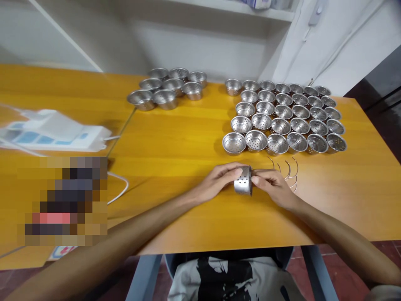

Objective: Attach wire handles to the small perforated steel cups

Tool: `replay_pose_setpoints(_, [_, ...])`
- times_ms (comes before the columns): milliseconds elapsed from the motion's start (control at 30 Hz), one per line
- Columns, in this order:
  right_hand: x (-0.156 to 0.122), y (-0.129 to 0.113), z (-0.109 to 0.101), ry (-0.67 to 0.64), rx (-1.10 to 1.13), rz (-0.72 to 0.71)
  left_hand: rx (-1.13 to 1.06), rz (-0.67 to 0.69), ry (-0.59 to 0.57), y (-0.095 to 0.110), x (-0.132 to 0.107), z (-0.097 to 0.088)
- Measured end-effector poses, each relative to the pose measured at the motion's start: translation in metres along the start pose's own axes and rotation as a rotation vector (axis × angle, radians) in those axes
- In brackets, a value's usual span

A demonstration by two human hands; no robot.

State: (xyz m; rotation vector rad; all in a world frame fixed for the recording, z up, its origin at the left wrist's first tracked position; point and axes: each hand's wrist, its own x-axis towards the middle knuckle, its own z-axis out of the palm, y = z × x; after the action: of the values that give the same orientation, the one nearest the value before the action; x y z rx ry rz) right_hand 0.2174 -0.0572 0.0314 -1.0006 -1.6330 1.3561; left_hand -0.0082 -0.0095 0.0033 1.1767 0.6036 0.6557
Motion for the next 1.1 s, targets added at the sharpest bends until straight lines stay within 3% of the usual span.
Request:
replay_pose_setpoints(300, [-0.003,0.004,-0.001,0.054,-0.052,-0.030,0.062,0.021,-0.023,0.001,0.003,-0.003])
replay_pose_setpoints(500, [-0.005,0.018,-0.001,0.225,0.005,-0.142,0.076,0.054,-0.186,0.009,0.001,-0.011])
replay_pose_setpoints(667, [-0.006,0.023,-0.005,0.169,0.091,-0.106,-0.019,-0.040,-0.329,0.006,-0.001,-0.012])
replay_pose_setpoints(833, [-0.005,0.019,-0.008,0.114,-0.026,-0.163,-0.036,-0.065,-0.386,0.006,-0.005,-0.007])
replay_pose_setpoints(967, [-0.006,0.009,-0.012,0.330,-0.121,-0.228,0.020,0.069,-0.276,0.032,-0.006,-0.025])
replay_pose_setpoints(1033, [-0.007,0.007,-0.017,0.466,-0.150,-0.212,0.118,0.205,-0.092,0.052,0.006,-0.049])
replay_pose_setpoints(1100, [-0.008,0.007,-0.023,0.551,-0.166,-0.175,0.226,0.351,0.187,0.067,0.030,-0.080])
